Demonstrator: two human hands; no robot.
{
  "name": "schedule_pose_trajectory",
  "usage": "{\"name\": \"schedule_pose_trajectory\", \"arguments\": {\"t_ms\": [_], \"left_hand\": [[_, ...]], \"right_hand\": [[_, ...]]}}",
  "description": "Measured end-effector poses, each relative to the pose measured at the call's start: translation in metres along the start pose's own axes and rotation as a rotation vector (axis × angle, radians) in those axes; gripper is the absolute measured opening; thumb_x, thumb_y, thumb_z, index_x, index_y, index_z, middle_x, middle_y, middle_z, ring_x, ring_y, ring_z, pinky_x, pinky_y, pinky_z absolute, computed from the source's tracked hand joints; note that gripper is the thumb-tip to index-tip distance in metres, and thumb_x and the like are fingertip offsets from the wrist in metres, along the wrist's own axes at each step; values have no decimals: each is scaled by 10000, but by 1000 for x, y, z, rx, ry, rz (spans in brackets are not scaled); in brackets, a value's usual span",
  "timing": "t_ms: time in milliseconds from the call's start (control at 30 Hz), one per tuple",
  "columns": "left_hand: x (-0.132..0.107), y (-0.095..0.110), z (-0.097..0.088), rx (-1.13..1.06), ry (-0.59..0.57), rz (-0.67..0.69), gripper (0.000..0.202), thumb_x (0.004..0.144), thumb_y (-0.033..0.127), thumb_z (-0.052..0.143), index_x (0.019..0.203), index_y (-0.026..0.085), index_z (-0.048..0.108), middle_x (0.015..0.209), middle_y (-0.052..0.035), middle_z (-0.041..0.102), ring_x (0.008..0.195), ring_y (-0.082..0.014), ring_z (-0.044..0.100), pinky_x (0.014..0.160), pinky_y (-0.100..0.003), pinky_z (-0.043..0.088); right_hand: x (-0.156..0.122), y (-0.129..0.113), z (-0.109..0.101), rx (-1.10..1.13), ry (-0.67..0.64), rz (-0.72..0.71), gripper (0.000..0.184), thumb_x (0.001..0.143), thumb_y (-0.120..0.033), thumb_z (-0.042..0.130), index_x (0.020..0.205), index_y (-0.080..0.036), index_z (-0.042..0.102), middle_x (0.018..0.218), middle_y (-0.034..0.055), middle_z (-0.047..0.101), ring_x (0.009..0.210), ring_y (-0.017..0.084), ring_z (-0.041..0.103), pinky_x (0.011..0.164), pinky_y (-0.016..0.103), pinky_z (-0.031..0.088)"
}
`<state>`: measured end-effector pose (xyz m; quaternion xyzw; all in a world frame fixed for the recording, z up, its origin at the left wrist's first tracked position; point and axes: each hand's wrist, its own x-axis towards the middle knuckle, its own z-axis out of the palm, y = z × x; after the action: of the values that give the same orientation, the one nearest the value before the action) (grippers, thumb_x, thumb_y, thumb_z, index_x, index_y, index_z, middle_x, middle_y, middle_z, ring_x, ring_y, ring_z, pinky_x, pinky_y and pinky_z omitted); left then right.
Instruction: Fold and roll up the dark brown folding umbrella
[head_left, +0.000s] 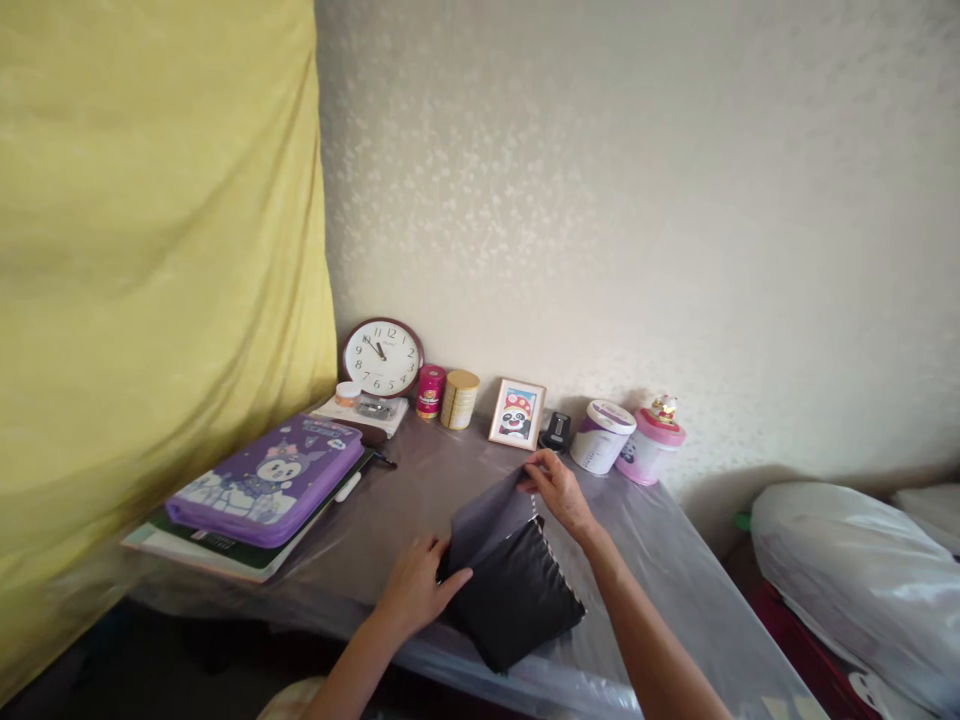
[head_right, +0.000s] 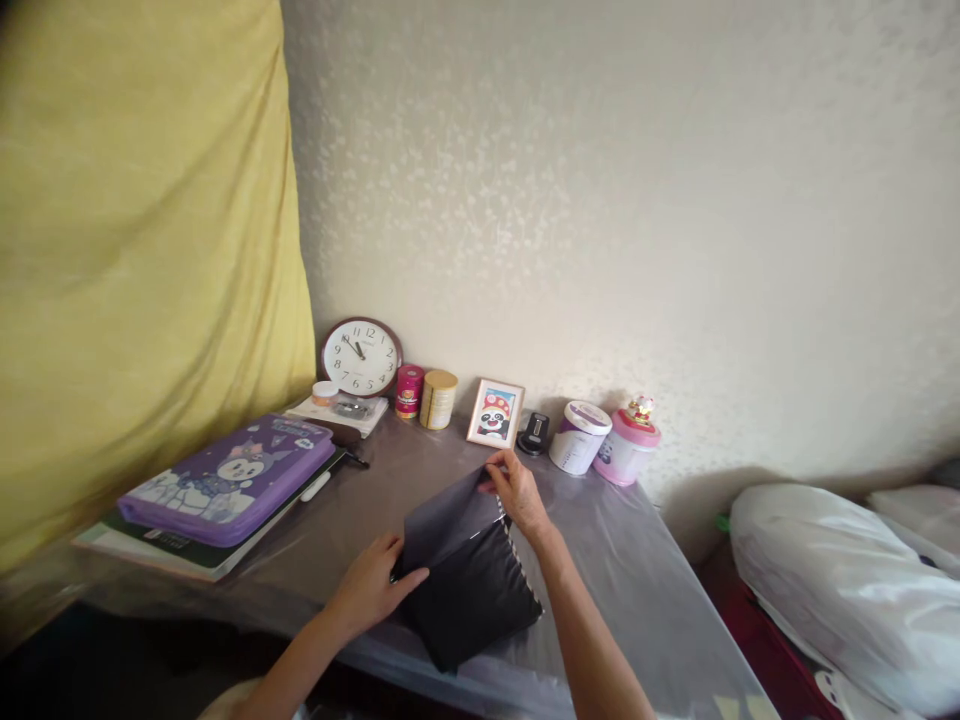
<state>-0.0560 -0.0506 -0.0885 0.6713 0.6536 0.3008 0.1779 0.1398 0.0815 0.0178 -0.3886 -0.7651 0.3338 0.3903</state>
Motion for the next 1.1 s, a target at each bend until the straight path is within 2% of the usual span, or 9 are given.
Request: {"name": "schedule_pose_trajectory", "arguments": {"t_ms": [200, 367, 467, 567, 667, 767, 867, 967, 1100], "left_hand": [[7, 0, 11, -42, 70, -80, 451, 873, 449, 279, 942, 186, 638, 931, -104, 625, 928, -233, 556, 823, -310, 382], [8, -3, 21, 3, 137, -130, 469, 894, 399, 240, 837, 180, 651, 870, -105, 623, 847, -222, 581, 767, -309, 403], [9, -3, 23, 5, 155, -136, 457, 896, 380, 249, 809, 186, 653, 845, -104, 630, 823, -221, 587, 754, -314, 406], [11, -2, 23, 14, 171, -166, 449, 892, 374, 266, 773, 184, 656, 837, -110, 638, 810, -221, 595, 744, -308, 406], [12, -2, 24, 32, 170, -212, 459, 892, 378, 263, 771, 178, 659, 838, -116, 647, 816, -220, 605, 735, -294, 410], [14, -5, 25, 34, 160, -228, 454, 892, 373, 264, 802, 177, 663, 849, -113, 659, 814, -212, 614, 736, -285, 412], [16, -8, 24, 21, 162, -229, 443, 891, 376, 274, 807, 185, 664, 857, -102, 666, 818, -204, 615, 746, -278, 407], [17, -9, 22, 37, 161, -245, 447, 894, 374, 278, 767, 182, 661, 845, -94, 667, 808, -198, 614, 731, -272, 396], [16, -8, 19, 75, 157, -256, 437, 891, 374, 301, 736, 159, 648, 814, -97, 664, 760, -199, 613, 677, -272, 376]], "right_hand": [[29, 18, 32, -64, 69, -55, 137, 804, -357, 477, 801, -221, 463, 712, -3, 605, 697, 171, 653, 675, 293, 503], [37, 42, 61, -43, 41, -48, 146, 781, -293, 479, 909, -222, 470, 874, 35, 626, 834, 173, 638, 795, 332, 488], [30, 51, 78, -114, 10, -62, 350, 744, -216, 502, 1084, -221, 417, 1091, 77, 566, 931, 183, 613, 854, 369, 466], [14, 53, 90, -244, 8, -134, 551, 742, -159, 487, 1256, -217, 297, 1297, 126, 407, 1033, 194, 564, 904, 387, 434], [-1, 53, 94, -377, -129, -207, 514, 755, -155, 492, 1250, -196, 361, 1332, 130, 377, 1113, 215, 508, 940, 390, 406], [-4, 57, 90, -514, -235, -201, 339, 766, -189, 520, 1105, -196, 514, 1276, 116, 459, 1138, 243, 485, 960, 418, 379], [0, 58, 74, -569, -155, -147, 260, 781, -201, 515, 1037, -195, 563, 1240, 120, 494, 1101, 243, 512, 948, 418, 384], [-5, 51, 49, -508, -97, -127, 227, 801, -219, 492, 1009, -202, 581, 1164, 97, 553, 1040, 219, 546, 908, 382, 418], [-36, 32, 13, -352, -247, -40, 209, 840, -320, 466, 970, -240, 609, 931, 25, 662, 856, 183, 615, 781, 315, 479]]}}
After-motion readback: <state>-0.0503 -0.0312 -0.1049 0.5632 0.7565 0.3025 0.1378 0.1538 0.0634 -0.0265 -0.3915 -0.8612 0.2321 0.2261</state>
